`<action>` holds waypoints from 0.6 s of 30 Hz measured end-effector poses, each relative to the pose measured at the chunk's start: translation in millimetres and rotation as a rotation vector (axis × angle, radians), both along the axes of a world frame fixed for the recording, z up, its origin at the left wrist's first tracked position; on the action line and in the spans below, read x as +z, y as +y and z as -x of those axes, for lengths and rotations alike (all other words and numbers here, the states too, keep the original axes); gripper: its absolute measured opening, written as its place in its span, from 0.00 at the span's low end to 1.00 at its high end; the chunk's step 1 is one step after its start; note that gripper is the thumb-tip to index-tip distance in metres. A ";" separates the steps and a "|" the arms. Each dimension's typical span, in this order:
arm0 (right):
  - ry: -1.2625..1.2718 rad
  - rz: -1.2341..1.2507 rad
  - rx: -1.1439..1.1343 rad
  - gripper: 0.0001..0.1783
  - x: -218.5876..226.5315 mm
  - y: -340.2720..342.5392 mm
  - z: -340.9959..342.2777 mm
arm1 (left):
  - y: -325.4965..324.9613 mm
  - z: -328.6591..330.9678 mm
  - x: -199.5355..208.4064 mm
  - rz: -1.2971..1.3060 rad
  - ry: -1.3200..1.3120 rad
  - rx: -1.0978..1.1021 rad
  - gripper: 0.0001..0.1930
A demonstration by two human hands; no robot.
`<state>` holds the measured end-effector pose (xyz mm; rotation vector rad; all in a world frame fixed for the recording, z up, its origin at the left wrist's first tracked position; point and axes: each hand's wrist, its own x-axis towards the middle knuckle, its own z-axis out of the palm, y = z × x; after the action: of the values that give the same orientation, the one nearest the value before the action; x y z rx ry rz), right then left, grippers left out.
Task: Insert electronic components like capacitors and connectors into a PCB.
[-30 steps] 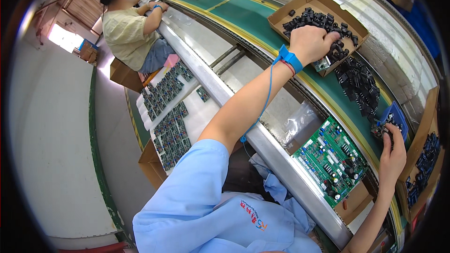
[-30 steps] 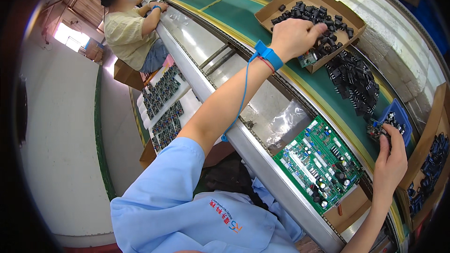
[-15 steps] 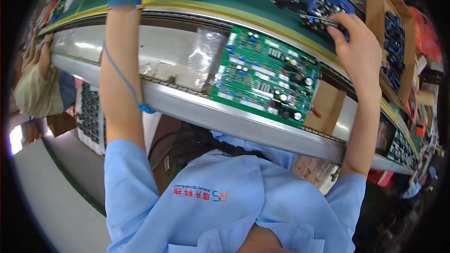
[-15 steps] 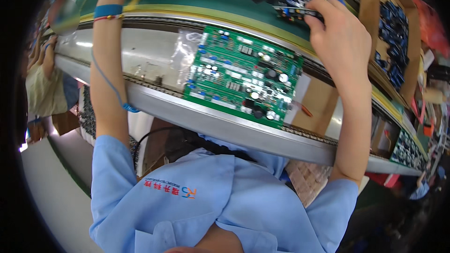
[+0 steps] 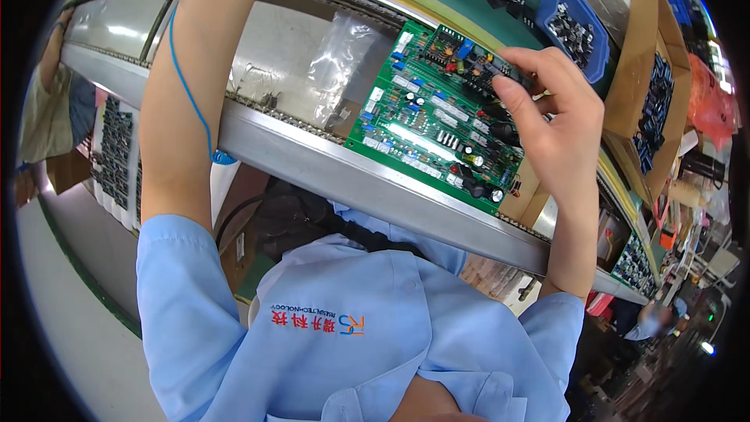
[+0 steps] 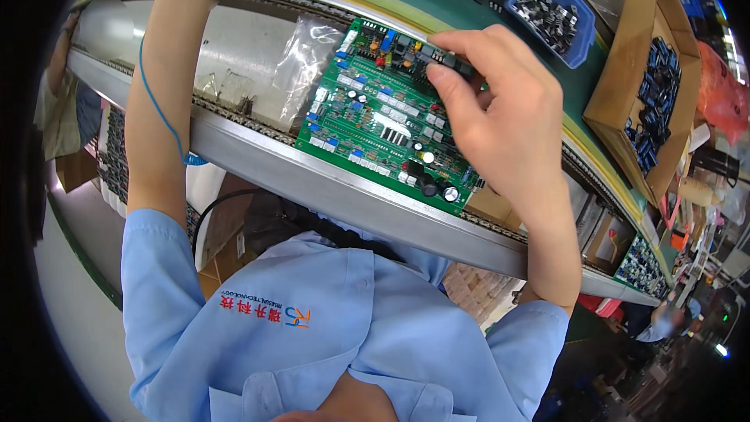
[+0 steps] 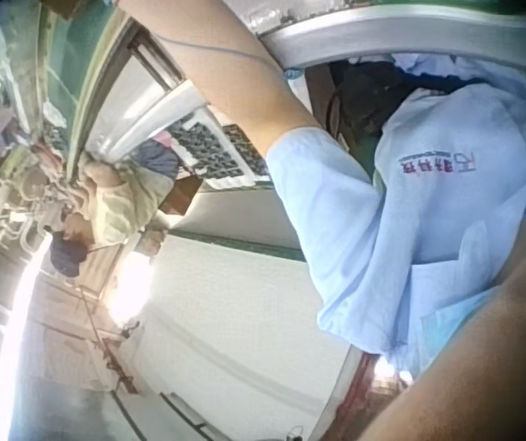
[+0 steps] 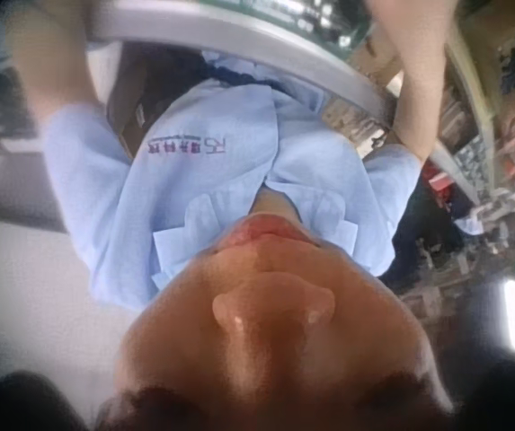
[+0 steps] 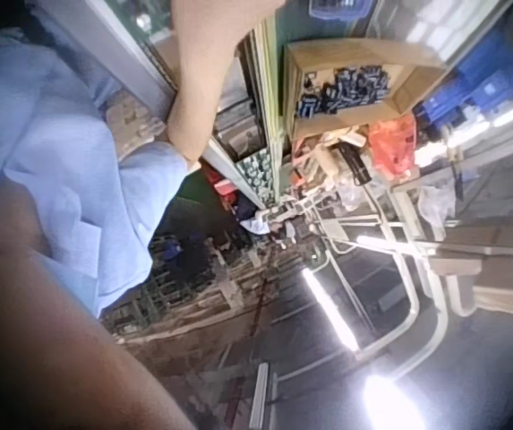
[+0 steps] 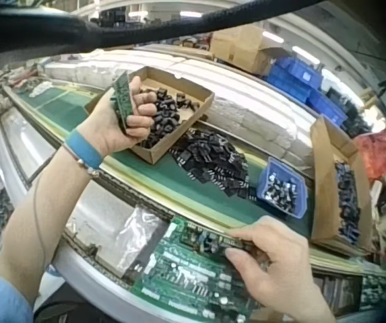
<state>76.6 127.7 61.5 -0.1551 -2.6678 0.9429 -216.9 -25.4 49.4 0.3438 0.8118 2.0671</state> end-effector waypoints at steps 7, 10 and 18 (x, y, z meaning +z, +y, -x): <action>-0.008 -0.251 0.059 0.08 -10.3 -15.3 0.1 | 6.4 -12.6 9.0 0.154 0.256 0.191 0.21; -0.018 -0.212 0.033 0.08 -14.0 -15.0 1.4 | 5.6 -13.2 10.1 0.142 0.272 0.156 0.18; -0.034 -0.272 0.033 0.07 -17.7 -11.7 -0.2 | 9.4 -17.7 8.9 0.175 0.354 0.181 0.15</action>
<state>76.9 115.9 43.8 -0.0670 -2.8047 0.5816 -199.3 -16.0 58.3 0.5664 1.2686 2.1111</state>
